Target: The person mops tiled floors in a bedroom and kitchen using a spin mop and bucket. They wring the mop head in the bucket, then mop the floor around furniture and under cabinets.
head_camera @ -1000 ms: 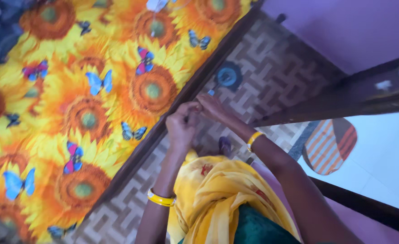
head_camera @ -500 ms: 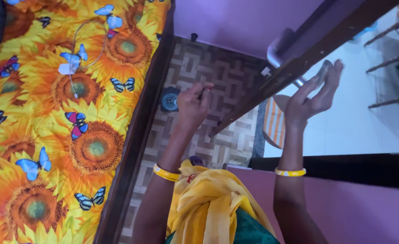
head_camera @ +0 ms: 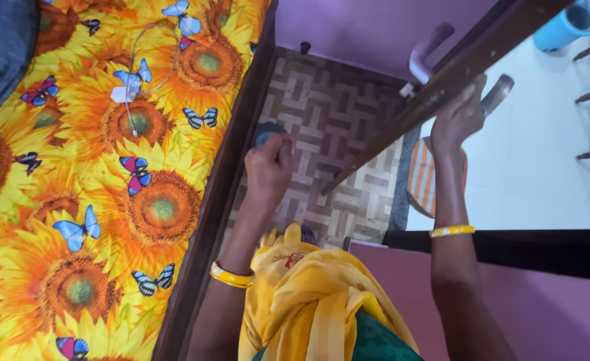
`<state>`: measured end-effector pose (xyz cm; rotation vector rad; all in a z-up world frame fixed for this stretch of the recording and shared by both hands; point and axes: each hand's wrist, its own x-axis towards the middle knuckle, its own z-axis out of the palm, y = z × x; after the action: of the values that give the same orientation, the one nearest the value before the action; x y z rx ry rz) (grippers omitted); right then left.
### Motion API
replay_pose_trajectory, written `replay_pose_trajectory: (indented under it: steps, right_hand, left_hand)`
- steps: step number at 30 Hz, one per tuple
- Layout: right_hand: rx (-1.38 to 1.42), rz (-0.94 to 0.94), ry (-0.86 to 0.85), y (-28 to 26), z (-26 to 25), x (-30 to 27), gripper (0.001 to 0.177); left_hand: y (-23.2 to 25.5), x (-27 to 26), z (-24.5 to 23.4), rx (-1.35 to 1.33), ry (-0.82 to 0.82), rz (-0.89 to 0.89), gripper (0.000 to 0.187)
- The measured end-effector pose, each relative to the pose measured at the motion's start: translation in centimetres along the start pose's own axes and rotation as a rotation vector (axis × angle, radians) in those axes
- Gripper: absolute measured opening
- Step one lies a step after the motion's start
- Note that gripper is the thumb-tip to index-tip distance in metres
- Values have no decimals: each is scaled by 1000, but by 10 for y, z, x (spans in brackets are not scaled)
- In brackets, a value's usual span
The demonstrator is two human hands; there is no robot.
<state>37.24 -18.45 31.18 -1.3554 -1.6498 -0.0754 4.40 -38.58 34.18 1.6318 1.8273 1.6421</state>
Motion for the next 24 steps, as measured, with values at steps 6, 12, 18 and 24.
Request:
replay_pose_trajectory:
  steps: [6, 12, 18, 24]
  right_hand:
    - [-107, -17, -27, 10, 35, 14, 58]
    - [-144, -188, -74, -8, 65, 48, 46]
    - [-284, -362, -250, -16, 109, 82, 39]
    - [-191, -563, -242, 11, 218, 126, 21]
  left_hand:
    - [7, -27, -11, -36, -1, 29, 10]
    - [7, -27, -28, -48, 14, 12, 14]
    - [7, 11, -25, -75, 10, -116, 9]
    - [9, 68, 0, -49, 52, -79, 9]
